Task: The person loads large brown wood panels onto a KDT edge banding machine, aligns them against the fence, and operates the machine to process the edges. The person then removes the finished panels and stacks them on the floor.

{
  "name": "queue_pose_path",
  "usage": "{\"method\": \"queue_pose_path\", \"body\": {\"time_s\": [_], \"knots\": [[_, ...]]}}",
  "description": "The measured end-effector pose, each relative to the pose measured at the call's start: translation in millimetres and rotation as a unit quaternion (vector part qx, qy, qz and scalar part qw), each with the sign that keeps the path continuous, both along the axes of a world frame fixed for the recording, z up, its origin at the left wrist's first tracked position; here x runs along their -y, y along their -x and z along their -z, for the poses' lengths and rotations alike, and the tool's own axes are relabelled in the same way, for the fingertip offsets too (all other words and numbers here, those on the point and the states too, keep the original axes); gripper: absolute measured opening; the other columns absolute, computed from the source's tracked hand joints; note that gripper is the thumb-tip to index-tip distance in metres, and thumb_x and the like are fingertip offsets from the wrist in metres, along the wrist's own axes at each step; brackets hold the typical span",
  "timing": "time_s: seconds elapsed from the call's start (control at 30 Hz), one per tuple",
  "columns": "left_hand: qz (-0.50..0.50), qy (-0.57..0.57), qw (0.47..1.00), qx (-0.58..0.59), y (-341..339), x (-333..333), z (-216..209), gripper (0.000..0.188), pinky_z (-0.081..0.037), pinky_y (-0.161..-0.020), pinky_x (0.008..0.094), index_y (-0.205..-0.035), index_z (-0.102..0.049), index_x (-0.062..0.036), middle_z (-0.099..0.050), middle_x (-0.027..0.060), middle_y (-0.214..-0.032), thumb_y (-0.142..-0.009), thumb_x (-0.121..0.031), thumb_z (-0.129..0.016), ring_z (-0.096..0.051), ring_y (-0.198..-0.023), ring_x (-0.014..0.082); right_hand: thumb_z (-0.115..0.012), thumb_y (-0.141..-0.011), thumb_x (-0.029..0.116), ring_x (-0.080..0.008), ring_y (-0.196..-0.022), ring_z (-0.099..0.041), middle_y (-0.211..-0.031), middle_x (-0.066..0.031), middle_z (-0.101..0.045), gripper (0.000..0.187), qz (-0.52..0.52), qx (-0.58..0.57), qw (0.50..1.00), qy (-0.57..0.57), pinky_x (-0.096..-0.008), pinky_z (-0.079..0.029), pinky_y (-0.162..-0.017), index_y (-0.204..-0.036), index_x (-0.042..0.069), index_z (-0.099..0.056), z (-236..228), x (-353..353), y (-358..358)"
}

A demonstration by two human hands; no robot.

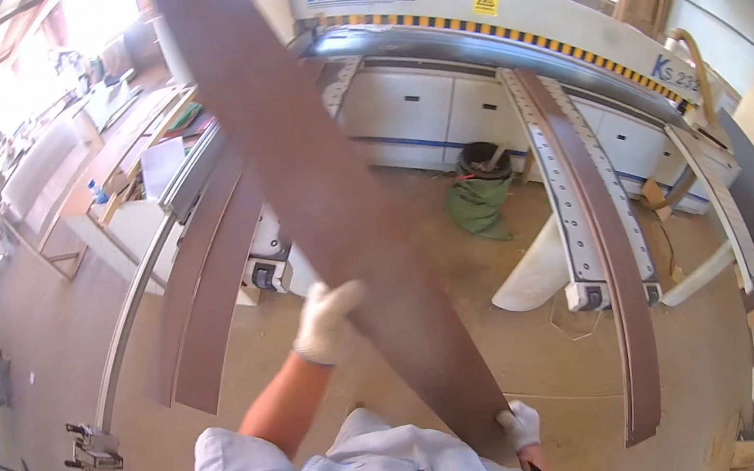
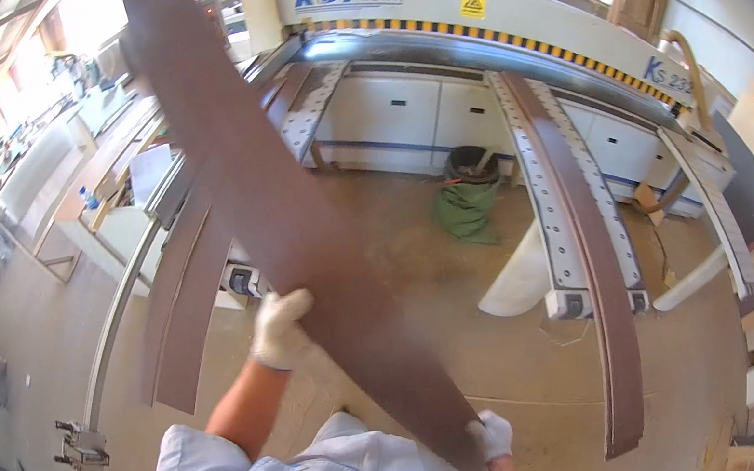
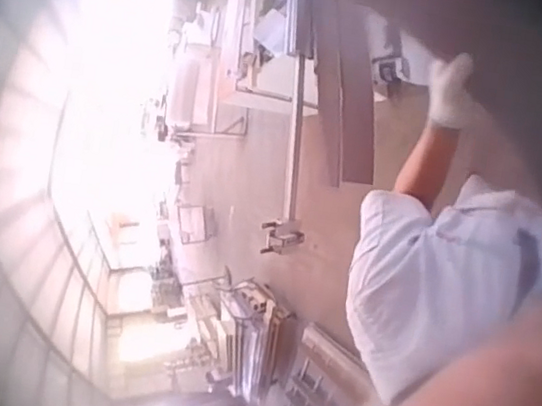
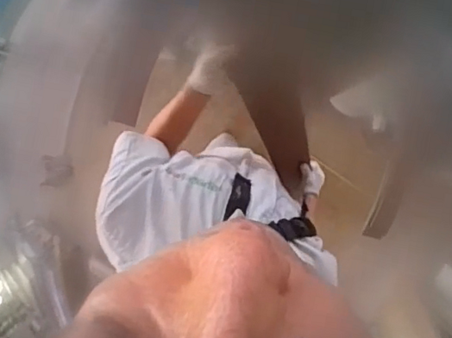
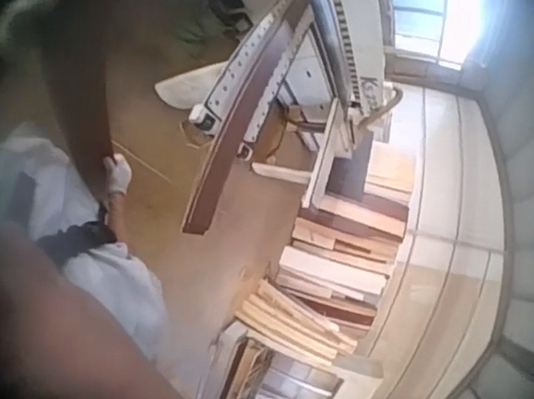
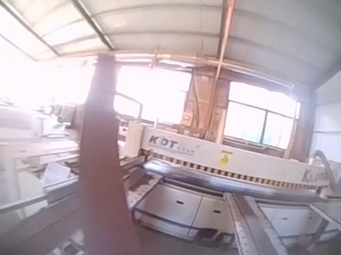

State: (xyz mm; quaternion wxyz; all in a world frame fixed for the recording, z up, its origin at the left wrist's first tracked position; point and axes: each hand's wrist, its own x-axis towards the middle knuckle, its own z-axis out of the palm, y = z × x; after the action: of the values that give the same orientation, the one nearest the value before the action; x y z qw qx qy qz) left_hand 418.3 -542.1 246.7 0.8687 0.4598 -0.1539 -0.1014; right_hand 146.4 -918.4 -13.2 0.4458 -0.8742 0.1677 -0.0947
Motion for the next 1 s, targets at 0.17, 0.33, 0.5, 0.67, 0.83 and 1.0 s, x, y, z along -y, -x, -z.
{"method": "queue_pose_path", "body": {"time_s": [0.17,0.33,0.5,0.67,0.83,1.0], "knots": [[-0.308,0.116,0.935,0.135,-0.4,-265.2,-7.4,0.055,-0.047,-0.119,0.0491,-0.155,-0.054,-0.0043,-0.06,0.0117,-0.155,-0.109,-0.034,-0.062,-0.059,-0.138,0.0288,-0.076,-0.087,0.029,-0.039,-0.068,-0.065,-0.073,-0.0154,-0.065,0.027,-0.3,0.186,0.904,0.24,-0.0512,-0.053,-0.063,-0.071,0.012,-0.063,30.5,-13.9,-236.5],[-0.676,0.104,0.727,0.064,79.6,-279.2,-102.7,0.053,-0.055,-0.108,0.0451,-0.142,-0.063,0.0055,-0.07,0.0172,-0.138,-0.108,-0.034,-0.065,-0.069,-0.122,0.0313,-0.087,-0.074,0.045,-0.0312,-0.064,-0.066,-0.067,-0.0133,-0.068,0.041,-0.34,0.162,0.923,0.076,-0.0458,-0.053,-0.064,-0.066,0.008,-0.071,-59.3,-38.6,-459.3],[-0.825,0.044,0.563,0.011,138.9,-234.2,17.4,0.051,-0.051,-0.112,0.0425,-0.146,-0.062,-0.0009,-0.067,0.0124,-0.139,-0.107,-0.033,-0.066,-0.063,-0.129,0.0266,-0.081,-0.077,0.055,-0.0384,-0.076,-0.062,-0.073,-0.0136,-0.065,0.053,-0.341,0.301,0.859,0.237,-0.0519,-0.045,-0.075,-0.061,0.01,-0.06,-181.9,-121.8,-640.6],[-0.761,0.171,0.609,-0.142,111.3,-126.6,77.3,0.054,-0.047,-0.117,0.0451,-0.149,-0.059,-0.0002,-0.064,0.0135,-0.146,-0.106,-0.031,-0.062,-0.061,-0.133,0.0303,-0.071,-0.097,0.066,-0.0412,-0.14,-0.056,-0.148,-0.0242,-0.063,0.07,-0.278,0.276,0.864,0.316,-0.0512,-0.038,-0.121,-0.135,0.007,-0.069,-186.5,-200.3,-748.8],[-0.677,0.219,0.678,-0.185,64.3,-67.4,144.0,0.051,-0.047,-0.118,0.0484,-0.146,-0.06,-0.0012,-0.065,0.0122,-0.148,-0.106,-0.033,-0.063,-0.061,-0.136,0.03,-0.064,-0.096,0.074,-0.0397,-0.154,-0.042,-0.164,-0.0235,-0.05,0.09,-0.38,0.159,0.83,0.375,-0.05,-0.029,-0.128,-0.154,0.005,-0.059,-193.8,-288.8,-778.4],[-0.587,0.348,0.684,-0.259,-70.7,-36.8,135.6,0.048,-0.05,-0.116,0.0523,-0.143,-0.063,-0.001,-0.069,0.0138,-0.142,-0.108,-0.034,-0.064,-0.062,-0.134,0.033,-0.061,-0.095,0.078,-0.0424,-0.16,-0.031,-0.171,-0.0245,-0.04,0.096,-0.367,0.096,0.843,0.382,-0.0586,-0.021,-0.131,-0.158,0.005,-0.054,-150.0,-313.5,-846.9]]}}
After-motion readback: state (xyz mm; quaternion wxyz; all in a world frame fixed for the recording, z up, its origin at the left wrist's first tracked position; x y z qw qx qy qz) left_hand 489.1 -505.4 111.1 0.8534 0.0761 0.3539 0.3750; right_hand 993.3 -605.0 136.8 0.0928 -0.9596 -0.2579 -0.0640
